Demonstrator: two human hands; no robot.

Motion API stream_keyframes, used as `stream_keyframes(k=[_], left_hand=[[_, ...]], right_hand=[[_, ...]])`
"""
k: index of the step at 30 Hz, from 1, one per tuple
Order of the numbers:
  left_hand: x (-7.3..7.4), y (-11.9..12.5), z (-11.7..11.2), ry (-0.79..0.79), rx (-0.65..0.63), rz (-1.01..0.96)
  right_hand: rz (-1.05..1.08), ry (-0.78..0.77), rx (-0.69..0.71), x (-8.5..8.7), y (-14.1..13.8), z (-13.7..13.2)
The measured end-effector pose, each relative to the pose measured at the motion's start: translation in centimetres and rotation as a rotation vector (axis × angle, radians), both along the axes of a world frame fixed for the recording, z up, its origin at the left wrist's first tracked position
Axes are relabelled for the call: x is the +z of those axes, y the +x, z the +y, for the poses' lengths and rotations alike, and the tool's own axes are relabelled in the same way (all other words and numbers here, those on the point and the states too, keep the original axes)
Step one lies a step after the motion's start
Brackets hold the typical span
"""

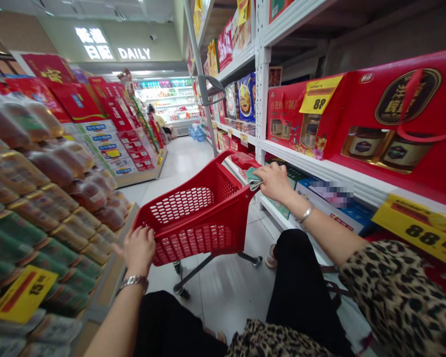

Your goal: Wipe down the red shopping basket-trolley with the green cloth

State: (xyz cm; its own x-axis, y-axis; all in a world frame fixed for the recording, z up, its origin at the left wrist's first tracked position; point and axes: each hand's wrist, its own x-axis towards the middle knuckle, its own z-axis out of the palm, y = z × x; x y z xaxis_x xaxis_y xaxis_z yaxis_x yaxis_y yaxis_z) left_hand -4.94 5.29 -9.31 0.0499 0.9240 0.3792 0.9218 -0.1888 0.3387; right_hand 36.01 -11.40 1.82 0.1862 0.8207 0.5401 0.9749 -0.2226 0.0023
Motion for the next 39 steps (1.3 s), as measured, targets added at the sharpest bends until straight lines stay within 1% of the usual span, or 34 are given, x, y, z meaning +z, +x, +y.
stream_keyframes(k=[2, 4, 6, 9, 11, 15, 19, 22, 24, 26, 29, 31, 33, 36, 37, 39], left_hand=[[-0.5, 1.6, -0.9, 0.034, -0.058, -0.069], [-1.4, 3.5, -2.0, 0.050, -0.151, -0.122], [-2.6, 5.2, -3.1, 0.035, -0.234, -0.137], [-3.9, 6.5, -4.2, 0.048, -0.236, -0.134], [-4.3, 6.6, -4.3, 0.072, -0.231, -0.109], [-4.2, 6.1, -4.0, 0.083, -0.267, -0.073], [-4.2, 6.0, -3.8, 0.072, -0.279, -0.095], [-4.3, 6.3, -3.9, 0.079, -0.269, -0.111], [-4.4, 6.4, -4.0, 0.090, -0.261, -0.113], [-4.4, 6.5, -4.1, 0.098, -0.258, -0.110], [-4.3, 6.5, -4.2, 0.093, -0.266, -0.101], [-4.2, 6.4, -4.2, 0.086, -0.263, -0.093], [-4.2, 6.4, -4.2, 0.087, -0.257, -0.089], [-4.2, 6.2, -4.3, 0.099, -0.259, -0.095], [-4.3, 6.1, -4.4, 0.104, -0.260, -0.095], [-4.4, 6.0, -4.5, 0.111, -0.259, -0.092]], right_hand=[[0.006, 0.040, 0.027, -0.6, -0.6, 0.3], [0.006, 0.106, 0.057, -1.7, -1.2, 0.6], [-0.009, 0.185, 0.101, -3.3, -1.8, 0.7], [-0.059, 0.274, 0.177, -6.4, -2.7, 0.9], [-0.086, 0.299, 0.218, -8.7, -3.3, 1.1], [-0.084, 0.308, 0.273, -13.5, -4.6, 1.8], [-0.106, 0.298, 0.343, -18.5, -6.0, 2.2], [-0.156, 0.286, 0.398, -22.2, -7.1, 2.0], [-0.178, 0.257, 0.419, -24.1, -7.6, 1.7], [-0.180, 0.220, 0.414, -25.5, -7.9, 1.4], [-0.178, 0.188, 0.412, -26.5, -8.1, 1.2], [-0.187, 0.184, 0.436, -26.5, -8.2, 1.2], [-0.198, 0.181, 0.461, -26.3, -8.3, 1.1], [-0.211, 0.178, 0.508, -25.0, -8.1, 0.7], [-0.214, 0.189, 0.523, -24.2, -7.9, 0.6], [-0.211, 0.235, 0.533, -22.2, -7.2, 0.4]])
